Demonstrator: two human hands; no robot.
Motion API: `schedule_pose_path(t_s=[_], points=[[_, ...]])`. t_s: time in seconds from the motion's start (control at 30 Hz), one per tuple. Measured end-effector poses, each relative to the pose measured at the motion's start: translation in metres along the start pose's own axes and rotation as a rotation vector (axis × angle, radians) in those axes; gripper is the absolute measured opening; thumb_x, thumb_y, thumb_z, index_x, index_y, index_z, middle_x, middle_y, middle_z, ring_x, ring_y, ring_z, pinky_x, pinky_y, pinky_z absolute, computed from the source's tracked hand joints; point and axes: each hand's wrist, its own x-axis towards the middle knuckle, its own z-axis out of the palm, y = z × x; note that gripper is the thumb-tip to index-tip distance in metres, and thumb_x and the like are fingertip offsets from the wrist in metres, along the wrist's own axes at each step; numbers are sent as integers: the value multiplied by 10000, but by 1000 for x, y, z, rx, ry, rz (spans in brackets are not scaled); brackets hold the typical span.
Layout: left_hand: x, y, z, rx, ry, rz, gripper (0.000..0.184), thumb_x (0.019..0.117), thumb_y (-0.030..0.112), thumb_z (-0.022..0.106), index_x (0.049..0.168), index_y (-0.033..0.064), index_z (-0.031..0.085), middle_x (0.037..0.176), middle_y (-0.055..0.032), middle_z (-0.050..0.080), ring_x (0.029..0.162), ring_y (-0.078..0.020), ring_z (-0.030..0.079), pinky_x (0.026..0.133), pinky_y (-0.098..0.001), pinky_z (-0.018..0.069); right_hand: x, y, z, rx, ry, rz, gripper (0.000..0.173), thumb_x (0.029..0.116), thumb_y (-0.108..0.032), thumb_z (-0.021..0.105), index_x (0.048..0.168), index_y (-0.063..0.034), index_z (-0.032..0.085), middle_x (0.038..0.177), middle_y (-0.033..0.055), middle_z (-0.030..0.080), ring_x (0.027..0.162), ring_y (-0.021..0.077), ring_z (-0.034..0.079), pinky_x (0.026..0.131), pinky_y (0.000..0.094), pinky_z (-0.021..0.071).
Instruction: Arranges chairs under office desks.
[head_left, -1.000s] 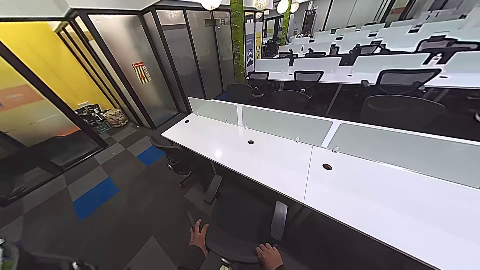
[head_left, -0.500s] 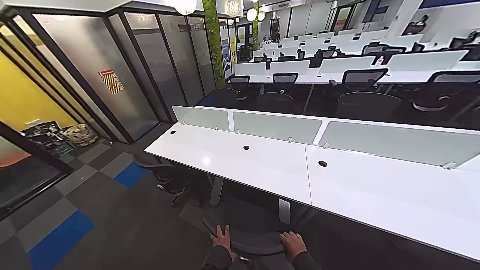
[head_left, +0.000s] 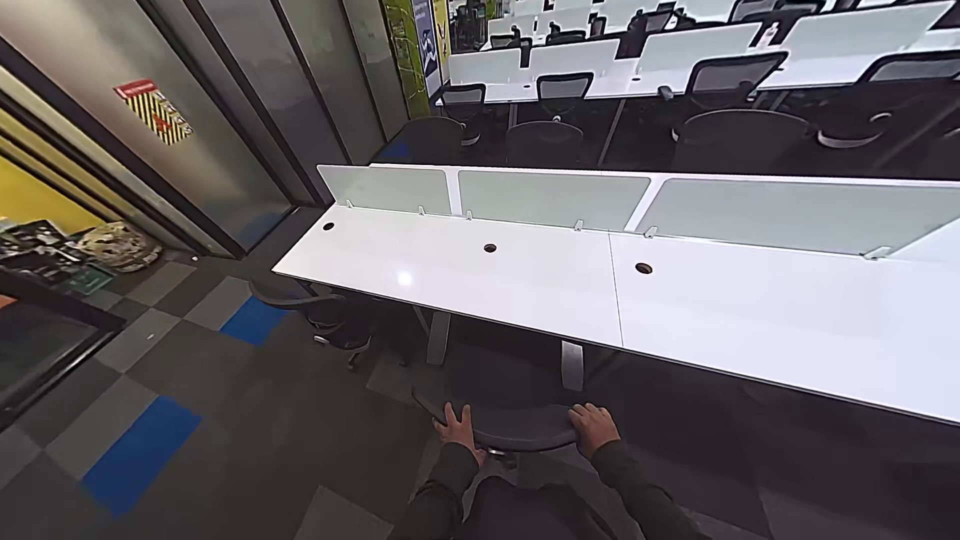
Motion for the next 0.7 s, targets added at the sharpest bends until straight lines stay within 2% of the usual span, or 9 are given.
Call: schedule_pose_path(t_s=[0.1,0.33,0.4,0.53,0.63,0.7], points=[[2,14,-5,22,-23,-15,1165,692,416,915,1647,280,262,1717,-257,40,1506,-589,194,1129,-639,416,10,13,-7,-3,16,-24,370,724,-118,813,1090,-110,755,1149,71,737,1126,307,661,912,536,511],[-7,36,7,39,-75,-4,1137,726,411,904,1649,258,257,1705,-289,56,1460,-591,300,1112,-642,424,14,37,-13,20,-64,7,397,723,-115,824,1113,-109,745,1182,86,716,1171,326,636,990,544,490],[-11,34,10,52,-89,14,1113,747,433,890,1648,256,261,1708,-284,51,1460,-590,301,1121,-646,408,12,38,-12,20,-67,18,411,712,-118,833,1114,-115,747,1181,86,715,1172,323,636,1007,538,487],[-14,26,5,24,-130,33,1073,762,436,882,1639,257,292,1725,-238,17,1466,-582,299,1105,-627,446,11,34,-8,9,-69,34,417,711,-124,826,1122,-123,750,1187,77,716,1179,311,635,1026,531,481],[-16,9,-8,-78,-203,127,1026,826,436,843,1650,235,264,1739,-191,-64,1476,-523,346,1116,-598,456,8,35,-5,18,-26,20,406,702,-110,827,1102,-114,759,1171,84,725,1161,317,647,1013,533,490],[-11,-9,-18,-217,-193,225,1022,852,433,818,1657,194,237,1747,-173,-17,1434,-431,471,1095,-552,493,10,37,-3,32,14,0,399,682,-106,839,1074,-103,768,1142,92,733,1135,326,657,994,537,499]])
